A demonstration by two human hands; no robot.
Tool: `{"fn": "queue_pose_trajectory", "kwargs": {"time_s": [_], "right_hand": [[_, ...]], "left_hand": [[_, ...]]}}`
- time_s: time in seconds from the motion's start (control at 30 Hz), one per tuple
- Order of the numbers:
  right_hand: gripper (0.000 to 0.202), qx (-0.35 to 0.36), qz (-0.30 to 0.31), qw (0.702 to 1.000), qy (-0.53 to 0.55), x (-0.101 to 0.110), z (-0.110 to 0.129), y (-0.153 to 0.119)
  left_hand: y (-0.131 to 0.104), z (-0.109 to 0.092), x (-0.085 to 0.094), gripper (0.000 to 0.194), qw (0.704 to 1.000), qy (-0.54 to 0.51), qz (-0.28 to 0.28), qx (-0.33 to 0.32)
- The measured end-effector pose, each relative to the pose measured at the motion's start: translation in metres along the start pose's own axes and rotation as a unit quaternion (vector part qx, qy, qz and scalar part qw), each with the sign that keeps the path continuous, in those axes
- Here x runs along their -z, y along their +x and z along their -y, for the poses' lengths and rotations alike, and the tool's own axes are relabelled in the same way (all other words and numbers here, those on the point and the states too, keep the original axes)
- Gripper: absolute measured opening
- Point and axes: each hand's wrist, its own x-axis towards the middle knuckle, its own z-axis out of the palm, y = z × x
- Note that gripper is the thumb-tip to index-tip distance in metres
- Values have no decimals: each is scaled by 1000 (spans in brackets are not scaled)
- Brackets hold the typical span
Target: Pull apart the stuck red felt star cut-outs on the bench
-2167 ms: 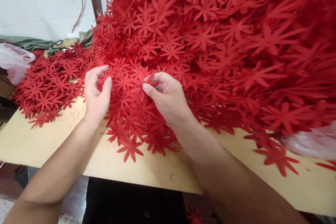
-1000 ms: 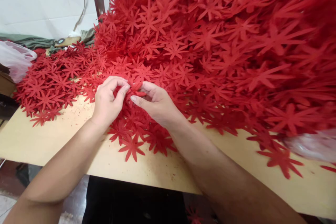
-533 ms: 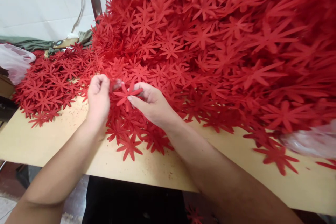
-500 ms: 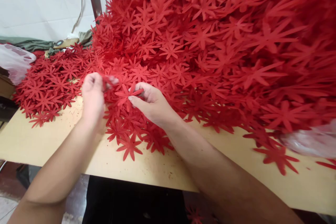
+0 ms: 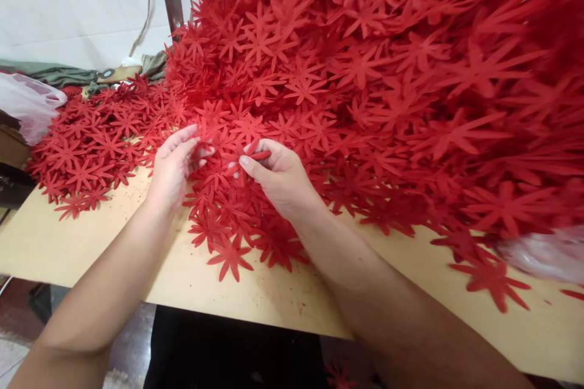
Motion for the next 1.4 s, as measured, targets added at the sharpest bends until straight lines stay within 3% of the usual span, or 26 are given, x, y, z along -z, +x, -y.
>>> {"fn": "queue_pose_trajectory", "kwargs": {"time_s": [0.1, 0.3, 0.47, 0.53, 0.6, 0.67, 0.73, 0.9, 1.0, 1.13, 1.2, 1.3, 1.4], "right_hand": [[24, 20, -14, 1000, -20, -1, 0, 0], [36, 3, -52, 997, -52, -4, 4, -2], [53, -7, -80, 994, -75, -2, 7, -1], [58, -18, -88, 995, -49, -2, 7, 0], [59, -27, -94, 995, -26, -1, 6, 0], [59, -26, -91, 995, -18, -1, 5, 1], [58, -21, -77, 997, -24, -1, 4, 0], [56, 3, -50, 998, -28, -4, 2, -1], [56, 17, -41, 999, -26, -7, 2, -3], [56, -17, 11, 1000, -10, -11, 5, -6], [57, -32, 24, 999, -3, -12, 5, -7], [56, -38, 20, 999, -1, -9, 4, -5], [55, -44, 0, 999, 7, -5, 0, -2]], "left_hand": [[-3, -4, -2, 19, 999, -33, 16, 37], [-11, -13, -7, 39, 994, -33, 37, 100], [-7, -3, -3, 47, 995, 1, 42, 90], [-2, 6, 2, 42, 998, 56, 19, 25], [1, 12, 6, 39, 982, 151, -14, -112], [0, 13, 8, 40, 926, 261, -29, -271], [-6, 10, 6, 30, 867, 339, -3, -366], [-22, 9, -4, 31, 821, 432, 110, -358], [-21, 13, -6, 19, 838, 410, 97, -347], [-13, 10, -3, 18, 933, 257, 46, -249], [-10, 6, -2, 20, 962, 185, 27, -200], [-11, 2, -2, 20, 964, 173, 67, -192], [-14, 5, -3, 27, 922, 271, 138, -241]]}}
